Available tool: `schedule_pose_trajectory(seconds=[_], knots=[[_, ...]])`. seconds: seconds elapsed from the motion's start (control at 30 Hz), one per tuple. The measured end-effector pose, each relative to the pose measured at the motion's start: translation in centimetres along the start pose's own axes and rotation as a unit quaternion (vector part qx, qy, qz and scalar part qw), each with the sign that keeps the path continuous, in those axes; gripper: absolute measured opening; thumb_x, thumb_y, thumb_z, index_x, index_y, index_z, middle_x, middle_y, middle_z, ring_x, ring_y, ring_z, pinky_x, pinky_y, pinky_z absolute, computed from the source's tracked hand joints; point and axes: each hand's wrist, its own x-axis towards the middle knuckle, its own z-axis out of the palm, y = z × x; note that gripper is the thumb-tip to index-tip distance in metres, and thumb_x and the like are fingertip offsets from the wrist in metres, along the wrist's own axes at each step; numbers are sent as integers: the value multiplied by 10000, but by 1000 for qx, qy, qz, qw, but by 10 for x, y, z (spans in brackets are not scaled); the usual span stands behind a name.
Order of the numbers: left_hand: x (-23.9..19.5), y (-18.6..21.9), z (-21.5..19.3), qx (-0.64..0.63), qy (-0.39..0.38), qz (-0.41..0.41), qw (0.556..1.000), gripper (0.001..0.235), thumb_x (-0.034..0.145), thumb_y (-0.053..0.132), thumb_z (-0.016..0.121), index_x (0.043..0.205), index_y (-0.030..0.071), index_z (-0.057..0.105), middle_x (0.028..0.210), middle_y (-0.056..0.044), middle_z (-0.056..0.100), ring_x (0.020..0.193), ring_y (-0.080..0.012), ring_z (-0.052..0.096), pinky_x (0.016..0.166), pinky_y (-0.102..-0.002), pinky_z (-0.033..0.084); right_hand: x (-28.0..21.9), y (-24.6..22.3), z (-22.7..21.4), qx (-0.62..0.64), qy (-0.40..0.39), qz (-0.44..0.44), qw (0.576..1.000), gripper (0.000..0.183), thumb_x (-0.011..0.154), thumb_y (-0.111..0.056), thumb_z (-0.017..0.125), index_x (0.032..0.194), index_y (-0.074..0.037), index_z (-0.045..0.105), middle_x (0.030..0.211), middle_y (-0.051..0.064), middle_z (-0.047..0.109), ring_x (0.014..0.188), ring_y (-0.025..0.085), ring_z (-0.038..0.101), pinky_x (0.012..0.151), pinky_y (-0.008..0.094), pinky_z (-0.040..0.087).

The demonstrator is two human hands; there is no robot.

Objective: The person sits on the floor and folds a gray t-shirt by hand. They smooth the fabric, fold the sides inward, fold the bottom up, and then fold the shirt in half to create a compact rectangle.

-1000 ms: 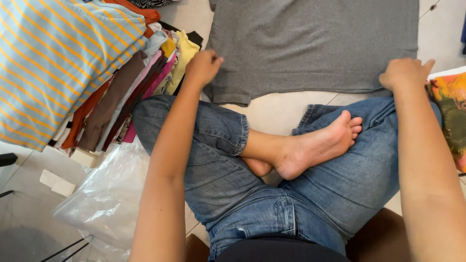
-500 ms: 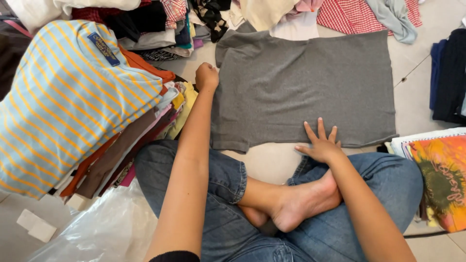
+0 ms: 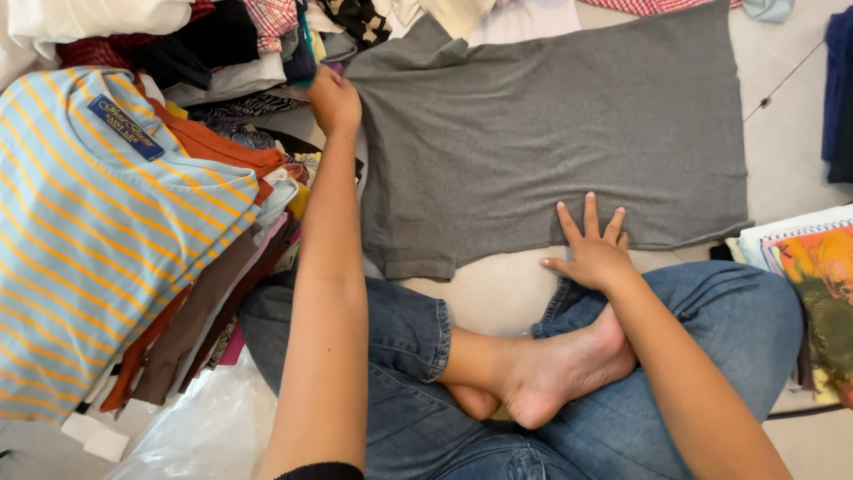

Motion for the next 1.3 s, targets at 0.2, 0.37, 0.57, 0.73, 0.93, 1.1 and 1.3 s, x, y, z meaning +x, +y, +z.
schedule_pose_trajectory(seconds=[0.2, 0.37, 0.57, 0.73, 0.93, 1.1, 1.3], knots=[[-10, -6, -10, -81, 46, 136, 986, 126, 827, 5, 602, 906, 61, 521, 781, -182, 646, 814, -372, 678, 779, -453, 527, 3, 2, 4, -1, 16, -5, 1000, 965, 810, -606, 580, 1574, -278, 89, 1630, 170, -92, 1380, 607, -43, 1109, 665, 176], [-87, -7, -23, -17, -47, 249, 967, 132, 893, -1, 465, 979, 60, 545, 1026, -118, 527, 948, -290, 558, 842, -397, 444, -12, -16, -25, 30, -84, 51, 995, 955, 837, -608, 520, 1530, -409, -106, 1575, 15, -355, 1416, 490, -217, 1180, 564, 62], [-193, 18, -62, 305, -348, 219, 859, 899, 953, 741, 328, 1589, 199, -3, 1601, -210, -163, 1428, -493, -181, 1111, -717, -38, 3, 7, 8, 16, 30, -11, 999, 932, 812, -592, 579, 1570, -309, 115, 1630, 140, -101, 1383, 588, -62, 1114, 668, 154], [-191, 15, -63, 323, -352, 216, 851, 953, 906, 810, 300, 1584, 237, -45, 1610, -162, -178, 1454, -460, -152, 1130, -688, -67, -11, 3, -4, 47, 37, 0, 998, 917, 835, -552, 586, 1575, -289, 111, 1626, 122, -151, 1381, 589, -82, 1123, 680, 109], [-183, -13, -60, 473, -275, 279, 790, 967, 823, 887, 216, 1571, 319, -14, 1632, -86, -119, 1482, -298, -184, 1105, -665, -203, 2, 16, 12, 57, 22, 26, 998, 968, 802, -623, 573, 1572, -341, 59, 1621, 121, -146, 1368, 600, -82, 1110, 695, 124], [-200, -3, -56, 407, -248, 351, 806, 586, 902, 584, 522, 1316, 190, 393, 1290, -84, 274, 1194, -271, 259, 897, -535, 213, -22, 9, -8, 106, 95, -14, 990, 898, 832, -454, 649, 1565, -173, 212, 1590, 243, -8, 1361, 624, 131, 1093, 697, 209], [-239, -38, -47, 365, -412, 289, 784, 257, 784, 284, 741, 987, 147, 665, 896, -85, 691, 873, -296, 691, 705, -466, 554, 4, 21, 12, 71, 224, -76, 969, 501, 856, -324, 724, 1211, 19, 639, 1138, 244, 555, 1105, 446, 553, 889, 552, 456]])
